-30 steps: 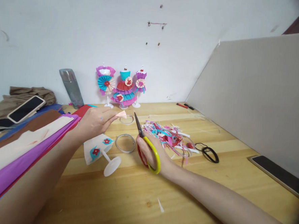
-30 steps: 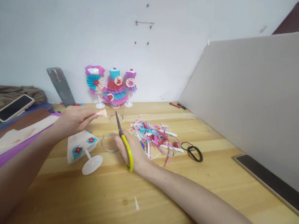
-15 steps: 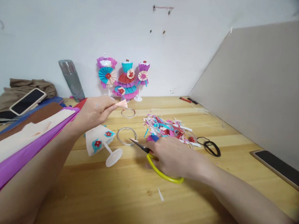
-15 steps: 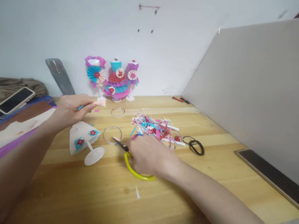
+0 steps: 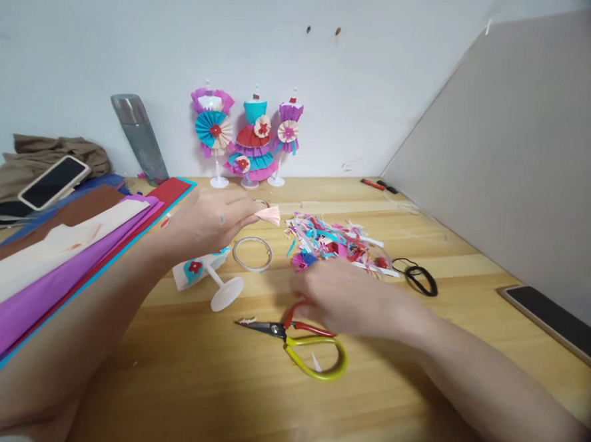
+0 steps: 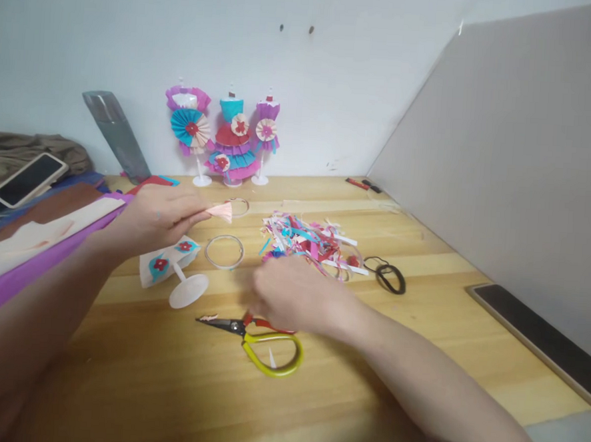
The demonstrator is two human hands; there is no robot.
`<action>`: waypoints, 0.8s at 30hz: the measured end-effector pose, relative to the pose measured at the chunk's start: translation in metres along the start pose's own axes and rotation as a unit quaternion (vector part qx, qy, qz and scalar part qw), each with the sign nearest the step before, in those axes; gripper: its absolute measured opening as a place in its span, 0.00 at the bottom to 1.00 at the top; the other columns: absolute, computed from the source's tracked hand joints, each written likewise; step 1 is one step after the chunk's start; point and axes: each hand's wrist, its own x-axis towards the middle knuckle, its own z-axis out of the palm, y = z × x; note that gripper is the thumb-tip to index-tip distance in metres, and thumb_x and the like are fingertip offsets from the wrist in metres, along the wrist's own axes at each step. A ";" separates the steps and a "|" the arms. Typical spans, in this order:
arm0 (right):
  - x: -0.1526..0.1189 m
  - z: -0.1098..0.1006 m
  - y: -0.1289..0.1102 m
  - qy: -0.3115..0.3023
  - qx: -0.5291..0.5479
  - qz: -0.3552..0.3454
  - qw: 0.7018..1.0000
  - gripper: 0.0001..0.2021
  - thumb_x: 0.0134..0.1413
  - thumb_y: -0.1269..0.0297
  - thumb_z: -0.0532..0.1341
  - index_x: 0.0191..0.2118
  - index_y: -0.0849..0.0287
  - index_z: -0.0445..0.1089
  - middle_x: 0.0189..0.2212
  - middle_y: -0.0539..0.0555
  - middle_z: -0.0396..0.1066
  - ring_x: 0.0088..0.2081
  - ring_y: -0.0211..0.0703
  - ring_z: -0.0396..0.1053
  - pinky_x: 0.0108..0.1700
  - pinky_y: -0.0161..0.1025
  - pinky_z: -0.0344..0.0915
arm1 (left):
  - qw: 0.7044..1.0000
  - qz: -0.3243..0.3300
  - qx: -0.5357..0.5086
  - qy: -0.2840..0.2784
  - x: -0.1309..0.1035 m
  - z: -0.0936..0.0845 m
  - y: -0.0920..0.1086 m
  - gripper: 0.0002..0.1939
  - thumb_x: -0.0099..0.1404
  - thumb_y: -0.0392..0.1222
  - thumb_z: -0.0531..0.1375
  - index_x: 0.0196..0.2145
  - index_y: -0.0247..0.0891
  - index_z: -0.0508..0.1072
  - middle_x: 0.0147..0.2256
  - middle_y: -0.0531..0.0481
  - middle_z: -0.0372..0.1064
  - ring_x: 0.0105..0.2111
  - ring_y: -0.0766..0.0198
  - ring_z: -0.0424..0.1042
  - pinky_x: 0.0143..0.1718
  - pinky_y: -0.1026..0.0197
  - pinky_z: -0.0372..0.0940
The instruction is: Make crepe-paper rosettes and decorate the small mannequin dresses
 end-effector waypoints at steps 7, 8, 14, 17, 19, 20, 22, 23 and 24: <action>0.014 0.000 0.012 0.287 0.147 -0.114 0.940 0.30 0.57 0.61 0.63 0.63 0.54 0.55 0.54 0.62 0.68 0.49 0.50 0.71 0.48 0.49 0.70 | 0.998 0.055 0.000 -0.025 0.002 0.002 0.018 0.13 0.71 0.34 0.50 0.30 0.36 0.70 0.26 0.52 0.68 0.26 0.65 0.66 0.25 0.62 0.55; 0.015 0.002 0.011 0.299 0.146 -0.134 0.934 0.31 0.57 0.60 0.63 0.64 0.54 0.53 0.57 0.63 0.65 0.52 0.52 0.69 0.50 0.51 0.69 | 0.997 0.064 0.003 -0.038 0.002 0.002 0.020 0.13 0.70 0.33 0.50 0.30 0.36 0.70 0.26 0.51 0.68 0.26 0.65 0.66 0.25 0.62 0.55; 0.015 0.008 0.009 0.356 0.074 -0.174 0.915 0.20 0.58 0.66 0.62 0.55 0.56 0.64 0.54 0.62 0.66 0.56 0.53 0.65 0.55 0.54 0.66 | 0.995 0.091 -0.018 -0.030 0.001 0.007 0.027 0.12 0.69 0.30 0.50 0.32 0.35 0.71 0.30 0.50 0.72 0.28 0.63 0.69 0.27 0.61 0.58; 0.016 0.007 0.010 0.376 0.069 -0.169 0.909 0.07 0.61 0.68 0.58 0.44 0.57 0.70 0.42 0.59 0.73 0.46 0.48 0.71 0.49 0.48 0.69 | 0.994 0.086 -0.056 -0.040 0.001 0.013 0.026 0.13 0.70 0.32 0.50 0.31 0.36 0.70 0.28 0.51 0.70 0.26 0.65 0.67 0.25 0.61 0.57; 0.015 0.005 0.010 0.363 0.059 -0.157 0.917 0.05 0.62 0.67 0.57 0.38 0.58 0.70 0.36 0.58 0.73 0.42 0.47 0.72 0.46 0.46 0.69 | 0.994 0.079 -0.070 -0.036 0.002 0.016 0.025 0.14 0.72 0.34 0.49 0.30 0.37 0.69 0.24 0.53 0.67 0.23 0.65 0.64 0.24 0.61 0.56; 0.015 0.003 0.009 0.351 0.052 -0.151 0.923 0.06 0.62 0.66 0.56 0.37 0.58 0.70 0.35 0.58 0.73 0.42 0.48 0.71 0.45 0.46 0.68 | 0.994 0.075 -0.074 -0.031 0.002 0.016 0.025 0.14 0.72 0.36 0.49 0.30 0.37 0.69 0.23 0.53 0.66 0.23 0.66 0.63 0.24 0.61 0.56; 0.014 0.002 0.009 0.332 0.036 -0.143 0.932 0.06 0.62 0.65 0.56 0.35 0.58 0.69 0.34 0.59 0.73 0.40 0.49 0.70 0.44 0.46 0.67 | 0.994 0.068 -0.079 -0.023 0.002 0.016 0.024 0.15 0.73 0.39 0.49 0.30 0.37 0.69 0.23 0.53 0.66 0.24 0.66 0.64 0.25 0.62 0.56; 0.014 0.001 0.009 0.326 0.031 -0.140 0.934 0.06 0.62 0.65 0.56 0.35 0.58 0.68 0.33 0.59 0.72 0.39 0.49 0.70 0.42 0.45 0.66 | 0.994 0.067 -0.079 -0.023 0.002 0.015 0.024 0.16 0.73 0.39 0.49 0.29 0.37 0.69 0.23 0.53 0.66 0.24 0.66 0.64 0.25 0.62 0.56; 0.014 0.000 0.009 0.322 0.030 -0.137 0.936 0.06 0.62 0.66 0.56 0.34 0.58 0.68 0.32 0.58 0.72 0.37 0.47 0.69 0.40 0.44 0.65 | 0.994 0.068 -0.078 -0.026 0.002 0.014 0.025 0.16 0.73 0.39 0.49 0.29 0.38 0.69 0.23 0.53 0.66 0.23 0.66 0.64 0.25 0.62 0.56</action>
